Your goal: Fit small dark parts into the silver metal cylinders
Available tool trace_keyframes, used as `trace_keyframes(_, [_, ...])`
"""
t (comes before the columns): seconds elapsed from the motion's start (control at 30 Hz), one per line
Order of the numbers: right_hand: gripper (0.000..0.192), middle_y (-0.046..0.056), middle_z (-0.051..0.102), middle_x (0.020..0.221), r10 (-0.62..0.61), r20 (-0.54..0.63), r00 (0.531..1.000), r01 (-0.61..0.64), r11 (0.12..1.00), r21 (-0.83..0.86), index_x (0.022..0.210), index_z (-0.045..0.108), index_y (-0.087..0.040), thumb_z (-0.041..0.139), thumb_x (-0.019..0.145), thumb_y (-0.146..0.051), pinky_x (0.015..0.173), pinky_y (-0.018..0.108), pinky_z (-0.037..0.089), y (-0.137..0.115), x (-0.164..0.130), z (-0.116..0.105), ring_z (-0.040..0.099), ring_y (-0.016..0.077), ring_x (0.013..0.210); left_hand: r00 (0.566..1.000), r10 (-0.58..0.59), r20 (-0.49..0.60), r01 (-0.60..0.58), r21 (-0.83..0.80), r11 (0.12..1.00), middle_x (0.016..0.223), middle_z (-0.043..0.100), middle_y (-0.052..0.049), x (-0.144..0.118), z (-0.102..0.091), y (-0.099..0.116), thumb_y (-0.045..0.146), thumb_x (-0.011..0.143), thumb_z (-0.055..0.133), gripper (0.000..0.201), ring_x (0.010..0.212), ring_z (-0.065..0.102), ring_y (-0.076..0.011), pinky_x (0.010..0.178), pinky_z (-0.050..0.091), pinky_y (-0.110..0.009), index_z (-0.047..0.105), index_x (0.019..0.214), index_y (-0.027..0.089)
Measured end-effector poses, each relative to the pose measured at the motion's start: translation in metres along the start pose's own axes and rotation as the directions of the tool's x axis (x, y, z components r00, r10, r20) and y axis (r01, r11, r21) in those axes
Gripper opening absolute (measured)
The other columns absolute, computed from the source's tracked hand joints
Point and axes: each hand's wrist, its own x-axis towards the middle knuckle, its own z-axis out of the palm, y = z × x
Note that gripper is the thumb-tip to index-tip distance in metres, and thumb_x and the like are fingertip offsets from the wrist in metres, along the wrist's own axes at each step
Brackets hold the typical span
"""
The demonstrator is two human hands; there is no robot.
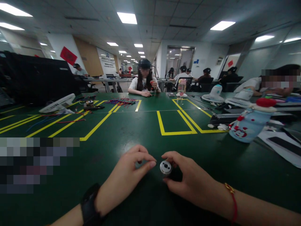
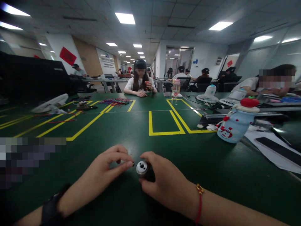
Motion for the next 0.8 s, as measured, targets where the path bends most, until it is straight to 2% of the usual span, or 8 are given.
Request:
trace_keyframes(0.17, [0.034, 0.000, 0.062, 0.099, -0.025, -0.058, 0.998, 0.025, 1.000, -0.007, 0.106, 0.055, -0.024, 0.059, 0.072, -0.022, 0.078, 0.028, 0.048, -0.001, 0.001, -0.001, 0.058, 0.0129, 0.087, 0.993, -0.014, 0.118, 0.010, 0.034, 0.999, 0.089, 0.062, -0.001, -0.005, 0.017, -0.013, 0.028, 0.084, 0.061, 0.013, 0.085, 0.058, -0.0184, 0.078, 0.046, -0.030, 0.073, 0.086, 0.026])
trace_keyframes(0.3, [0.036, 0.002, 0.063, 0.103, 0.012, -0.179, 0.984, -0.040, 0.988, -0.150, 0.110, 0.054, -0.024, 0.059, 0.075, -0.031, 0.082, 0.030, 0.049, 0.013, -0.008, -0.031, 0.060, 0.0164, 0.092, 0.993, -0.030, 0.113, 0.033, -0.027, 0.999, 0.098, 0.062, -0.001, -0.009, 0.005, -0.017, 0.031, 0.085, 0.059, 0.022, 0.090, 0.059, -0.0190, 0.081, 0.046, -0.031, 0.069, 0.104, 0.030])
trace_keyframes(0.37, [0.041, 0.004, 0.063, 0.106, 0.082, -0.291, 0.953, -0.166, 0.947, -0.276, 0.114, 0.053, -0.023, 0.059, 0.076, -0.039, 0.083, 0.033, 0.050, 0.036, -0.022, -0.056, 0.061, 0.0187, 0.093, 0.995, -0.057, 0.087, 0.059, -0.029, 0.998, 0.099, 0.062, -0.002, -0.015, -0.009, -0.027, 0.035, 0.087, 0.056, 0.025, 0.090, 0.059, -0.0198, 0.082, 0.046, -0.032, 0.067, 0.108, 0.030])
trace_keyframes(0.47, [0.052, 0.005, 0.065, 0.103, 0.227, -0.459, 0.859, -0.421, 0.823, -0.381, 0.115, 0.053, -0.024, 0.061, 0.072, -0.051, 0.076, 0.037, 0.053, 0.088, -0.052, -0.095, 0.064, 0.0225, 0.089, 0.989, -0.130, 0.064, 0.130, 0.004, 0.991, 0.100, 0.062, -0.003, -0.026, -0.029, -0.046, 0.040, 0.089, 0.051, 0.026, 0.091, 0.059, -0.0215, 0.082, 0.047, -0.034, 0.066, 0.107, 0.029])
trace_keyframes(0.53, [0.056, 0.006, 0.066, 0.099, 0.312, -0.504, 0.806, -0.538, 0.741, -0.402, 0.114, 0.054, -0.024, 0.061, 0.069, -0.057, 0.071, 0.039, 0.053, 0.120, -0.071, -0.115, 0.065, 0.0247, 0.083, 0.983, -0.174, 0.063, 0.173, 0.014, 0.985, 0.101, 0.062, -0.003, -0.032, -0.037, -0.054, 0.043, 0.089, 0.049, 0.027, 0.093, 0.059, -0.0226, 0.083, 0.047, -0.036, 0.066, 0.106, 0.029])
trace_keyframes(0.6, [0.054, 0.008, 0.066, 0.098, 0.357, -0.494, 0.793, -0.578, 0.698, -0.422, 0.111, 0.056, -0.024, 0.059, 0.070, -0.059, 0.071, 0.040, 0.053, 0.137, -0.082, -0.127, 0.065, 0.0265, 0.083, 0.979, -0.192, 0.068, 0.192, 0.007, 0.981, 0.102, 0.062, -0.002, -0.035, -0.040, -0.056, 0.043, 0.089, 0.049, 0.027, 0.095, 0.059, -0.0228, 0.084, 0.047, -0.036, 0.065, 0.105, 0.030])
trace_keyframes(0.7, [0.060, 0.013, 0.059, 0.115, 0.213, -0.520, 0.827, -0.519, 0.647, -0.559, 0.115, 0.055, -0.024, 0.058, 0.068, -0.062, 0.083, 0.047, 0.047, 0.127, -0.077, -0.124, 0.057, 0.0351, 0.103, 0.980, -0.184, 0.079, 0.185, -0.008, 0.983, 0.103, 0.062, -0.001, -0.035, -0.038, -0.050, 0.042, 0.091, 0.047, 0.026, 0.096, 0.059, -0.0220, 0.087, 0.046, -0.036, 0.065, 0.106, 0.030])
trace_keyframes(0.8, [0.058, 0.009, 0.050, 0.128, -0.041, -0.416, 0.908, -0.293, 0.648, -0.703, 0.122, 0.052, -0.027, 0.058, 0.072, -0.056, 0.094, 0.055, 0.036, 0.083, -0.053, -0.093, 0.044, 0.0366, 0.118, 0.981, -0.169, 0.096, 0.169, 0.006, 0.986, 0.103, 0.062, -0.002, -0.034, -0.033, -0.046, 0.041, 0.091, 0.047, 0.026, 0.095, 0.059, -0.0215, 0.086, 0.047, -0.036, 0.065, 0.106, 0.030])
